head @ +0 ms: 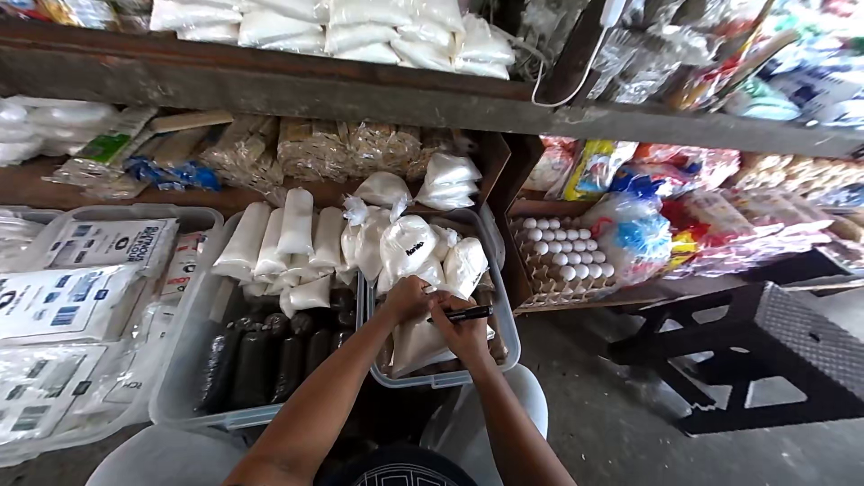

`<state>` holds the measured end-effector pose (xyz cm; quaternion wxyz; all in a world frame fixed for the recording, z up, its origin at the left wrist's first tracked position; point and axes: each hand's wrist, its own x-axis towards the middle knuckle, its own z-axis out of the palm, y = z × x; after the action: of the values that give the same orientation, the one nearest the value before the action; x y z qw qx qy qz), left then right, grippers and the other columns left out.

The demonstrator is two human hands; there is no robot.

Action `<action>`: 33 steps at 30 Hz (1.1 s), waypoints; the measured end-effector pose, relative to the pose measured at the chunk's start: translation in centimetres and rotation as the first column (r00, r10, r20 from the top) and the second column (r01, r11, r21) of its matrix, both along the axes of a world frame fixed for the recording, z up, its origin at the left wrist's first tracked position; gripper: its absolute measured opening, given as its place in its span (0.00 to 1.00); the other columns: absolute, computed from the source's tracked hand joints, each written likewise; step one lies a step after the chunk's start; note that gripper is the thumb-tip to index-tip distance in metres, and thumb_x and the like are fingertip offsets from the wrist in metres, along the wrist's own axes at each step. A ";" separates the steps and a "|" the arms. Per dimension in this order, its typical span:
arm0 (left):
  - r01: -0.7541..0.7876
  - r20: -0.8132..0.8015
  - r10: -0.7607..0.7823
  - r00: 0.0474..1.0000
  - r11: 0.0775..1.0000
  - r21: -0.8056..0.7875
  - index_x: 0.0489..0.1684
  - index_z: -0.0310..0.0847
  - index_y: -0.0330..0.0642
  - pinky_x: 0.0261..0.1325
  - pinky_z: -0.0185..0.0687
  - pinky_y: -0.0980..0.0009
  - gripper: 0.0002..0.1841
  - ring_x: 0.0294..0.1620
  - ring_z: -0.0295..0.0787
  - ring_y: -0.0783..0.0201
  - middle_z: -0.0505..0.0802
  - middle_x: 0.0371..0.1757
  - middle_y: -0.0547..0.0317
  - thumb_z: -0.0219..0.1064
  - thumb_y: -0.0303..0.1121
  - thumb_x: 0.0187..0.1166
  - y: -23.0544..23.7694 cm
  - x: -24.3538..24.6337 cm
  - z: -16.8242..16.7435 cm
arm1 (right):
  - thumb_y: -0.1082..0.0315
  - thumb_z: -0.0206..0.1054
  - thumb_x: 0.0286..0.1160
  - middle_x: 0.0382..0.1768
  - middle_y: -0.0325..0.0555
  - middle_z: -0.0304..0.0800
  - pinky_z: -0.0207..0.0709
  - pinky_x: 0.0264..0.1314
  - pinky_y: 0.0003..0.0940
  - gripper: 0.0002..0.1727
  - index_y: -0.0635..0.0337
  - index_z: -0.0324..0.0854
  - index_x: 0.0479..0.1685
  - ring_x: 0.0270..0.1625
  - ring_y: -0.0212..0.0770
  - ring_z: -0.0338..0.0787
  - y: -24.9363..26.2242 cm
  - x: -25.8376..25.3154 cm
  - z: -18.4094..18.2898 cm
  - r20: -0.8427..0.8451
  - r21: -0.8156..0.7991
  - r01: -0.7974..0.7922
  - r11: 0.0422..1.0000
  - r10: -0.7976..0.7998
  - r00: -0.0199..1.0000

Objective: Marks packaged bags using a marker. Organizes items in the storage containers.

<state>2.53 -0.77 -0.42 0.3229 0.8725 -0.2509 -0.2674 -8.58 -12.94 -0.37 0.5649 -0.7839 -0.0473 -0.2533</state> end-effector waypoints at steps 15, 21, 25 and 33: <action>0.000 0.004 0.000 1.000 1.000 -0.025 0.30 0.83 0.34 0.43 0.75 0.42 0.27 0.37 0.83 0.49 0.86 0.30 0.48 0.61 0.55 0.83 0.1 0.1 -0.3 | 0.68 0.67 0.67 0.13 0.31 0.79 0.70 0.21 0.20 0.13 0.60 0.83 0.15 0.17 0.18 0.75 -0.1 -0.2 -0.2 0.032 -0.085 0.105 0.991 -0.102 0.994; -0.003 0.018 0.003 1.000 1.000 -0.014 0.29 0.83 0.35 0.44 0.74 0.43 0.27 0.37 0.83 0.49 0.85 0.30 0.48 0.61 0.55 0.84 0.0 -0.1 -0.1 | 0.69 0.68 0.68 0.16 0.33 0.85 0.74 0.24 0.20 0.12 0.62 0.87 0.19 0.19 0.19 0.79 0.2 -0.4 -0.2 0.004 -0.055 0.077 0.996 -0.077 0.997; -0.005 0.003 0.005 1.000 1.000 0.000 0.31 0.84 0.34 0.44 0.75 0.44 0.30 0.37 0.82 0.50 0.85 0.31 0.49 0.62 0.59 0.83 0.0 -0.1 0.0 | 0.71 0.68 0.67 0.12 0.29 0.77 0.68 0.21 0.15 0.13 0.60 0.81 0.13 0.17 0.15 0.73 -0.2 -0.4 0.2 0.057 0.003 0.144 0.990 -0.144 0.988; -0.006 0.000 0.006 1.000 1.000 0.003 0.29 0.83 0.36 0.42 0.74 0.46 0.30 0.35 0.81 0.52 0.84 0.29 0.51 0.61 0.59 0.84 0.0 0.0 -0.1 | 0.69 0.68 0.67 0.12 0.30 0.78 0.67 0.20 0.17 0.14 0.60 0.82 0.13 0.17 0.16 0.73 -0.2 -0.4 -0.3 0.036 -0.040 0.122 0.992 -0.120 0.992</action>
<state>2.58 -0.80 -0.53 0.3224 0.8738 -0.2477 -0.2668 -8.98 -13.17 -0.65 0.5310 -0.7927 -0.0146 -0.2992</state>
